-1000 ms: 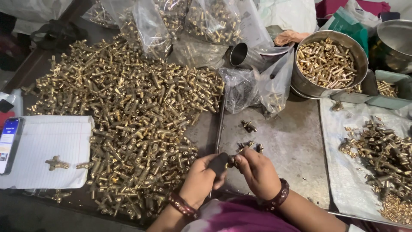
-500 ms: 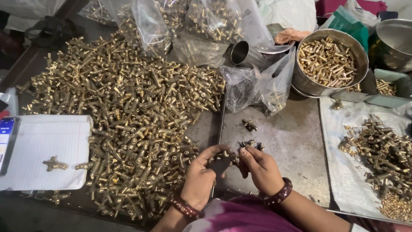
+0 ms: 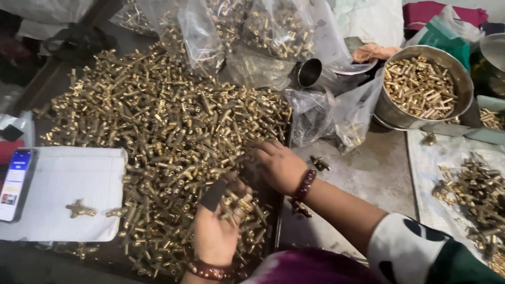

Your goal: The recorder is sorting and inspecting small brass metal components at a workbench, using a small cloth to wipe some pieces.

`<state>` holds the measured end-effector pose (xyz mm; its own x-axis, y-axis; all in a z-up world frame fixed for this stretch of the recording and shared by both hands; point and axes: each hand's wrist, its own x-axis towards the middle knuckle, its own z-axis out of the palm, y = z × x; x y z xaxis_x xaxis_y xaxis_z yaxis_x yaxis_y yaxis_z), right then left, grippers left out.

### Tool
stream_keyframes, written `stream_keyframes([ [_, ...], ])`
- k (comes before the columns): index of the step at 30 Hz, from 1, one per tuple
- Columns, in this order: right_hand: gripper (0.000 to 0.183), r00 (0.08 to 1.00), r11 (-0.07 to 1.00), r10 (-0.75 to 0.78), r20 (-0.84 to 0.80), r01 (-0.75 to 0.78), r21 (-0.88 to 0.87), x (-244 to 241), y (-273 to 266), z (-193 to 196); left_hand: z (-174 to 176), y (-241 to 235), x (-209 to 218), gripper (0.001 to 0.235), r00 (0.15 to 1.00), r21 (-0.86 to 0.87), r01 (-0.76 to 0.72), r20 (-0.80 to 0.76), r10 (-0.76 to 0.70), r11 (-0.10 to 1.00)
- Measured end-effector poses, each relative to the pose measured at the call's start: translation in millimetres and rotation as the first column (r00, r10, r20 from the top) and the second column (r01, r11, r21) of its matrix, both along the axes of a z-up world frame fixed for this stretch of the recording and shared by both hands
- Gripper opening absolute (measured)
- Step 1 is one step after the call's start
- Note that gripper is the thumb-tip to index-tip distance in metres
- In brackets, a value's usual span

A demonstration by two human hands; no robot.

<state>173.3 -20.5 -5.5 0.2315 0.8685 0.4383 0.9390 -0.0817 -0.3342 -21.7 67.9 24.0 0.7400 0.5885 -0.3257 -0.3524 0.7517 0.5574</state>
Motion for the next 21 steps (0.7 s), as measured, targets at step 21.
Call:
stream_keyframes([
  [21,0.018,0.428,0.917,-0.363,-0.827,0.32,-0.238,-41.5,-109.8,12.5,-22.2,-47.8,21.8,0.043,0.875,0.383,0.442,-0.383,-0.296,0.811],
])
